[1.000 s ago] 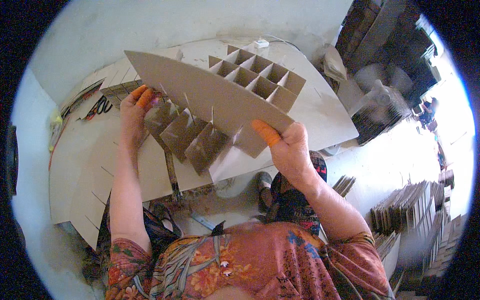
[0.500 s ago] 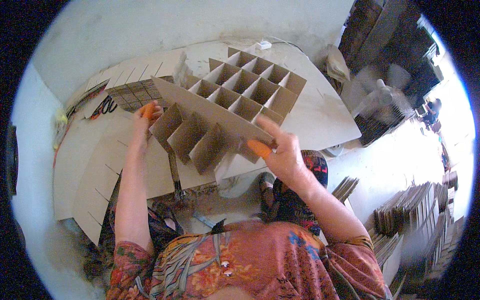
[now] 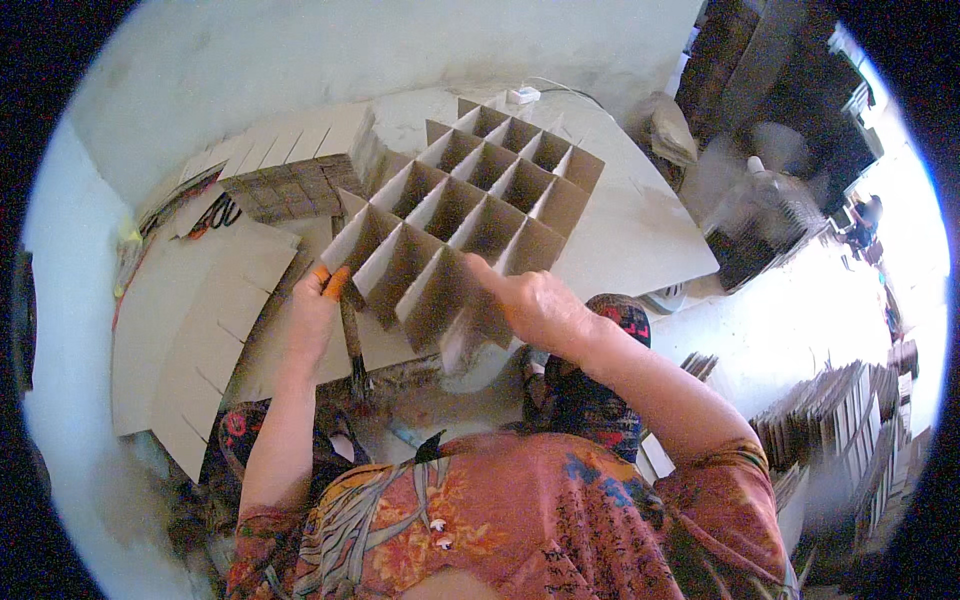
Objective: The person sits on the floor and repeatedly folds pre-scored cardboard sheets into accordion-style dividers. They pick up each sheet, fold it along the score lines, and place the finished piece into a growing stack on the floor.
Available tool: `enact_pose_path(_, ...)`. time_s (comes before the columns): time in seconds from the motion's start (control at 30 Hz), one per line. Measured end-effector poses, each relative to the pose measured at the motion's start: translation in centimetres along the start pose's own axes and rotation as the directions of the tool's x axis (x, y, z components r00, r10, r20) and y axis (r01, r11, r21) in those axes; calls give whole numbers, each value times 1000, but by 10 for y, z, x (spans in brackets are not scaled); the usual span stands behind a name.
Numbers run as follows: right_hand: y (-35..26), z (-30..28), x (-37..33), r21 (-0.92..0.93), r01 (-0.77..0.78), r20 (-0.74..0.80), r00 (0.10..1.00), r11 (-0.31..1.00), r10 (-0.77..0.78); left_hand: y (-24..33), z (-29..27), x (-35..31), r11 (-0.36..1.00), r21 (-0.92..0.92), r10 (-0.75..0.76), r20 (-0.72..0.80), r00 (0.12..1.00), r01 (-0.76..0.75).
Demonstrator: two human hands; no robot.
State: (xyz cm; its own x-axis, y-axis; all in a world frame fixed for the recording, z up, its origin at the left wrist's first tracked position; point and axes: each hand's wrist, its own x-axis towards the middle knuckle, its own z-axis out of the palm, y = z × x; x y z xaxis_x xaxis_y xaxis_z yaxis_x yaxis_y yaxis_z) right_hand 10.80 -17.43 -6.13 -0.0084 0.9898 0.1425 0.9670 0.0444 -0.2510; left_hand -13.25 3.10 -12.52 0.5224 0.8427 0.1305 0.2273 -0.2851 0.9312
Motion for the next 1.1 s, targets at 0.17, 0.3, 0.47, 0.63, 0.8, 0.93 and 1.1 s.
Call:
enact_pose_path(0.17,-2,-12,-2,63,-30,-290,956,998,47,-1,8,-10,983,-180,37,-55,998,-46)
enact_pose_path(0.3,71,6,7,93,-271,-708,659,958,255,12,26,-14,919,-391,48,-14,999,-50)
enact_pose_path(0.47,18,-2,22,702,-276,-126,859,656,497,-1,57,-31,962,-220,205,197,959,-161)
enact_pose_path(0.63,-20,18,-1,592,-418,-23,846,689,532,20,122,-51,860,-508,261,532,805,57)
enact_pose_path(0.8,15,-13,-63,932,-182,-24,831,312,556,-38,98,-24,748,301,488,355,797,-592)
enact_pose_path(0.93,43,-34,-141,875,-6,-385,599,484,703,-93,75,-1,816,448,309,199,930,-366)
enact_pose_path(1.1,62,-100,-227,632,-136,-724,249,763,644,-106,67,-3,726,534,397,189,898,-433)
